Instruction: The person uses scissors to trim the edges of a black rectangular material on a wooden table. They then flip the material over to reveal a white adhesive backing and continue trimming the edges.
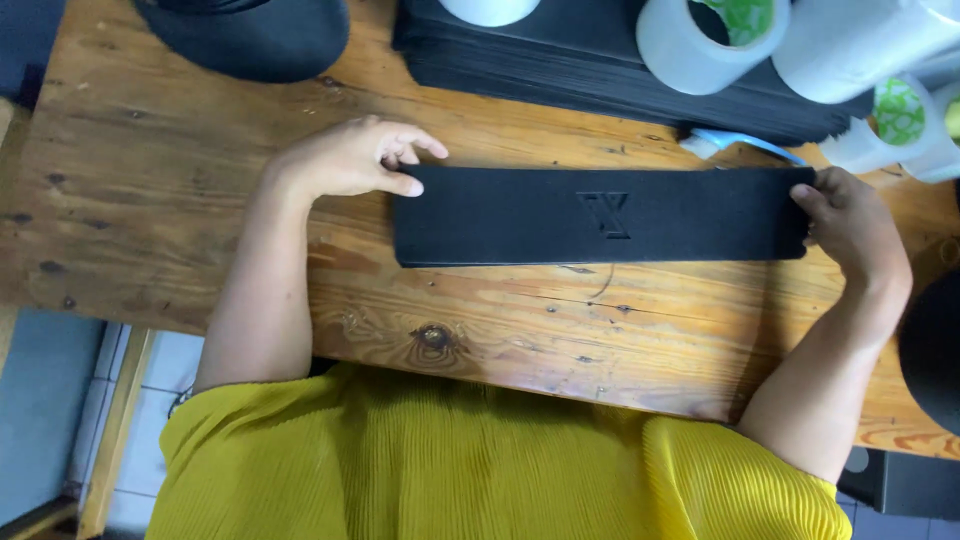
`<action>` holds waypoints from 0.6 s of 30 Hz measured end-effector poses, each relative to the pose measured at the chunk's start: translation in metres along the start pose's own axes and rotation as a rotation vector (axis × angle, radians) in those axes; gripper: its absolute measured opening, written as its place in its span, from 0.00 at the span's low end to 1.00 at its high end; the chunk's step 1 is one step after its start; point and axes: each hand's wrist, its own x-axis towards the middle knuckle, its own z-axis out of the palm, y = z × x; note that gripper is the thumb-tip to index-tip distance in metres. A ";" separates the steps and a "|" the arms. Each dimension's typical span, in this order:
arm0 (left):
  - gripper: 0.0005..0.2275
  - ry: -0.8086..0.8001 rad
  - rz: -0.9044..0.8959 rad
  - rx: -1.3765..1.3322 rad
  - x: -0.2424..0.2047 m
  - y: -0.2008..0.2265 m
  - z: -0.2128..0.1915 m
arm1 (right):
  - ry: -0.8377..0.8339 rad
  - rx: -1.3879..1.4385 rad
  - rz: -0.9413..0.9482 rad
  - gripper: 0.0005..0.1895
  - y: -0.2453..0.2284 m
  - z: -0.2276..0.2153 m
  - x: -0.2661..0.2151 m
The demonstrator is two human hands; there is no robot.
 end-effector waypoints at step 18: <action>0.15 0.169 0.174 -0.098 0.029 -0.043 0.012 | 0.085 0.008 -0.032 0.10 0.007 0.006 0.002</action>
